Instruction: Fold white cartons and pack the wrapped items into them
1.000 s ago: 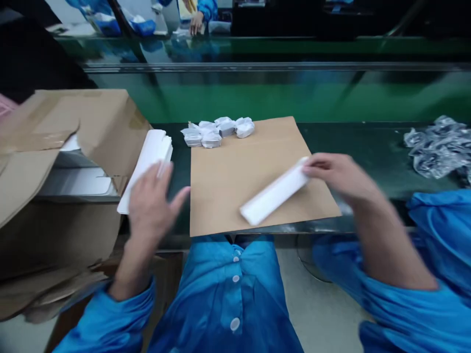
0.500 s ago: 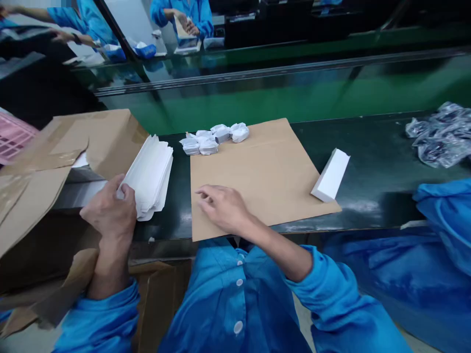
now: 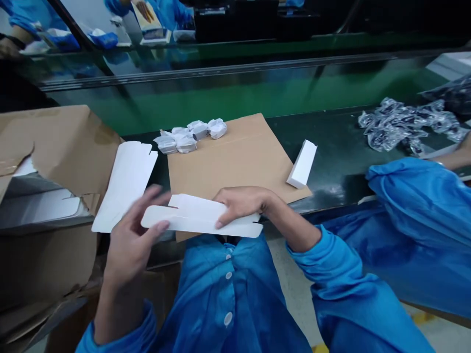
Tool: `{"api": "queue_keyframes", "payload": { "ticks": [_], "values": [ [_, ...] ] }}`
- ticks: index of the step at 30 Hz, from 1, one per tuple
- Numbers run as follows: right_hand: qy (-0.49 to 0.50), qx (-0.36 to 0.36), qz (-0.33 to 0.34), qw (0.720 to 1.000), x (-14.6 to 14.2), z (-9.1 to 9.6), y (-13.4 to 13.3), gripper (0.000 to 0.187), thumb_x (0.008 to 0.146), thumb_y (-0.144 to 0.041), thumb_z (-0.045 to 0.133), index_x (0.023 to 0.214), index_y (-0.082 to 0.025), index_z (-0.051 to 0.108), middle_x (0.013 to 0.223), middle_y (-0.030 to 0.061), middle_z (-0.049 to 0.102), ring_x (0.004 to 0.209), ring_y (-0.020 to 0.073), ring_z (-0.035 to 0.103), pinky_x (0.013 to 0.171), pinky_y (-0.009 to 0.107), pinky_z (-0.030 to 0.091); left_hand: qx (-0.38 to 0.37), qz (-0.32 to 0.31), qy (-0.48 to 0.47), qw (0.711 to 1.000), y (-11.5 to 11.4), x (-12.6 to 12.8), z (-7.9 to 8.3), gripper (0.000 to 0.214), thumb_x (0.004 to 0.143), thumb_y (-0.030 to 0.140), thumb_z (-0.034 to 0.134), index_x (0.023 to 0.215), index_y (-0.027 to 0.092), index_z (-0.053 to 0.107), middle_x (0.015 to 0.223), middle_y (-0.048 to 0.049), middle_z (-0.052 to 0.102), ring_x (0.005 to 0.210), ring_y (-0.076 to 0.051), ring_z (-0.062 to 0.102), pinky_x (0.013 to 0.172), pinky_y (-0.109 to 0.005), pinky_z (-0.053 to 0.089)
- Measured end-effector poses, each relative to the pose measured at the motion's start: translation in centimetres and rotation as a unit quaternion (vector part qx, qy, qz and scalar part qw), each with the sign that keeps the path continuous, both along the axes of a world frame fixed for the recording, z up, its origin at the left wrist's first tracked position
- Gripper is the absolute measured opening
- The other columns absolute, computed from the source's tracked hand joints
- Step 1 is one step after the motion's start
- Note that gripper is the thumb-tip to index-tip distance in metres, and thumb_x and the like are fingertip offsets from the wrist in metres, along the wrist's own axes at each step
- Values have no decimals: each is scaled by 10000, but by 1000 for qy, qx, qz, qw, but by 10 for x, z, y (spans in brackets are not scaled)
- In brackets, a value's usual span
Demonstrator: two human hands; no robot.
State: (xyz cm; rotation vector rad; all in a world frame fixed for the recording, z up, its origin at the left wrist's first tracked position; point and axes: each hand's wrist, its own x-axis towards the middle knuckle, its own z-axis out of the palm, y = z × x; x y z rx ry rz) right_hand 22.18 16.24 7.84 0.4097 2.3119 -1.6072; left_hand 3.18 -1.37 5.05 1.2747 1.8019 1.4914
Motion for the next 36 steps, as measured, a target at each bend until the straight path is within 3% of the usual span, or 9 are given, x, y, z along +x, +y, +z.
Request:
{"api": "queue_keyframes", "payload": {
  "ticks": [2,5,8,13,19,22,25,30,36],
  "values": [
    [4,167,-5,986,8,7,-8,363,824,-402,695,1035,-109,660,927,74,694,781,180,629,651,259,476,-78,-57,-71,993,12,-9,0,299,792,413,716,973,176,712,808,-37,719,715,-186,700,640,-287,594],
    [56,468,-98,876,10,5,-37,664,834,-447,684,1357,-91,481,1176,182,631,1000,292,600,811,402,491,-65,-21,-203,977,24,-10,-9,248,761,390,745,870,174,689,761,1,680,608,-135,653,534,-246,573],
    [108,593,-51,797,11,-4,-60,732,868,-424,639,1414,-8,384,1218,231,588,1032,317,563,842,446,479,-97,-108,-285,947,24,-12,-14,259,741,386,757,872,179,675,802,-7,680,660,-153,664,503,-246,579],
    [174,609,18,774,19,-5,-57,547,923,-251,483,1392,12,390,1192,203,596,1017,273,549,847,406,470,-183,-251,-169,936,20,-22,-2,298,792,378,709,1002,165,708,703,-17,690,583,-142,657,560,-250,598],
    [132,661,-19,739,24,-7,-54,573,929,-269,488,1415,10,369,1266,225,559,1064,312,537,899,461,437,-165,-159,-163,960,26,-18,-6,410,730,393,753,1062,161,691,718,-7,676,634,-178,678,517,-267,601],
    [133,680,-38,720,28,-9,-55,519,926,-251,501,1357,29,429,1173,225,603,993,311,557,836,440,448,-180,-191,-186,947,32,-21,-9,406,707,372,772,1037,150,691,662,4,668,565,-156,657,503,-251,589],
    [140,672,-29,727,31,-7,-53,563,908,-344,571,1327,16,464,1132,210,618,962,306,563,805,418,455,-182,-211,-186,942,36,-23,-5,370,701,351,768,1008,155,703,666,3,682,527,-136,635,472,-236,574],
    [139,644,-27,752,31,-8,-53,613,883,-359,610,1338,20,452,1135,220,619,958,294,580,793,407,465,-177,-153,-129,964,40,-18,-1,244,717,298,725,927,173,735,811,-19,720,557,-125,624,412,-219,541],
    [151,642,-66,748,30,-14,-55,364,946,-161,444,1279,-38,521,1130,185,653,993,268,616,819,396,492,-103,-110,-59,987,46,-25,-11,69,723,198,692,765,188,745,786,-23,726,698,-135,665,538,-188,531]
  ]
}}
